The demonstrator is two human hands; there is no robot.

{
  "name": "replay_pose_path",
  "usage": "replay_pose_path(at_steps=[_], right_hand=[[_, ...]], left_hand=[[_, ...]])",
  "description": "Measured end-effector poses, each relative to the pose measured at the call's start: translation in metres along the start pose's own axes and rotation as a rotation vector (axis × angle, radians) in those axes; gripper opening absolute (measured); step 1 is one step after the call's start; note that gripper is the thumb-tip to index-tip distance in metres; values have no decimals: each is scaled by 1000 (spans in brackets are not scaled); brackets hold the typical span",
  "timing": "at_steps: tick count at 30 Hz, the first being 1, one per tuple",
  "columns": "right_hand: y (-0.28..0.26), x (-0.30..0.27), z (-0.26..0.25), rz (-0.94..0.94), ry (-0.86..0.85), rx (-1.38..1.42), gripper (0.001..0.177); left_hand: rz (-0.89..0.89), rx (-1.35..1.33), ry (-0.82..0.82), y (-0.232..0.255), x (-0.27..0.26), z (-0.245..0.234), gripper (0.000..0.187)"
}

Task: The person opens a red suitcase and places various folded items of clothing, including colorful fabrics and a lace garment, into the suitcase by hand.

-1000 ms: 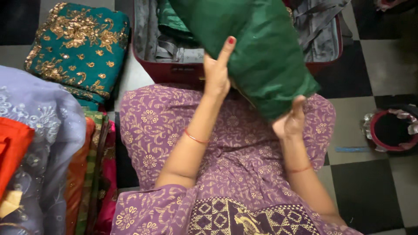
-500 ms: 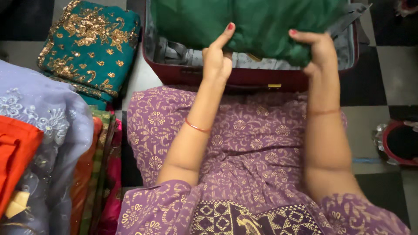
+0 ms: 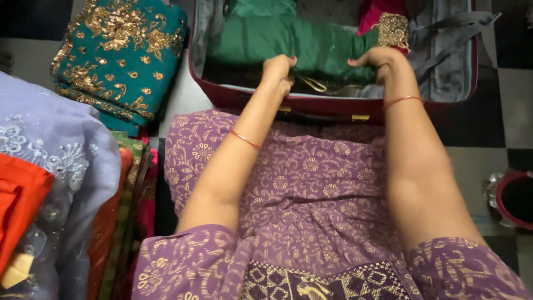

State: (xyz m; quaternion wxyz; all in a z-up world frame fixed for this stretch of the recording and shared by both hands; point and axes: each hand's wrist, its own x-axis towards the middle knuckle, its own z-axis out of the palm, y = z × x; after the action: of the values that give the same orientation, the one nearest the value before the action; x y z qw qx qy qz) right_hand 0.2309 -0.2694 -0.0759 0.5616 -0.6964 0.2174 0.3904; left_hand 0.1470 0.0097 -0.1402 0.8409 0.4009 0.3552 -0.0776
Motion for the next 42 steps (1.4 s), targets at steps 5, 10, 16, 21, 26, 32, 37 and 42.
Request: replay_pose_path(at_steps=[5, 10, 16, 21, 26, 32, 37, 42], right_hand=[[15, 28, 1, 5, 152, -377, 37], [18, 23, 3, -164, 168, -453, 55], [28, 27, 3, 159, 169, -922, 57], [28, 19, 26, -311, 699, -1211, 55], [-3, 22, 101, -1024, 69, -1064, 77], [-23, 25, 189, -723, -134, -1546, 139], [-17, 25, 193, -483, -257, -1519, 146], [-1, 9, 208, -630, -69, -1656, 141]], left_hand=[[-2, 832, -432, 26, -18, -18, 37], [833, 1623, -52, 86, -61, -31, 43], [481, 1919, -154, 106, -67, -48, 118], [373, 2108, -46, 89, -13, -64, 124], [815, 2147, -68, 62, -8, -55, 106], [155, 2015, -139, 101, -61, -51, 109], [9, 2080, -139, 94, -41, -48, 114], [158, 2189, -130, 88, -47, -47, 122]])
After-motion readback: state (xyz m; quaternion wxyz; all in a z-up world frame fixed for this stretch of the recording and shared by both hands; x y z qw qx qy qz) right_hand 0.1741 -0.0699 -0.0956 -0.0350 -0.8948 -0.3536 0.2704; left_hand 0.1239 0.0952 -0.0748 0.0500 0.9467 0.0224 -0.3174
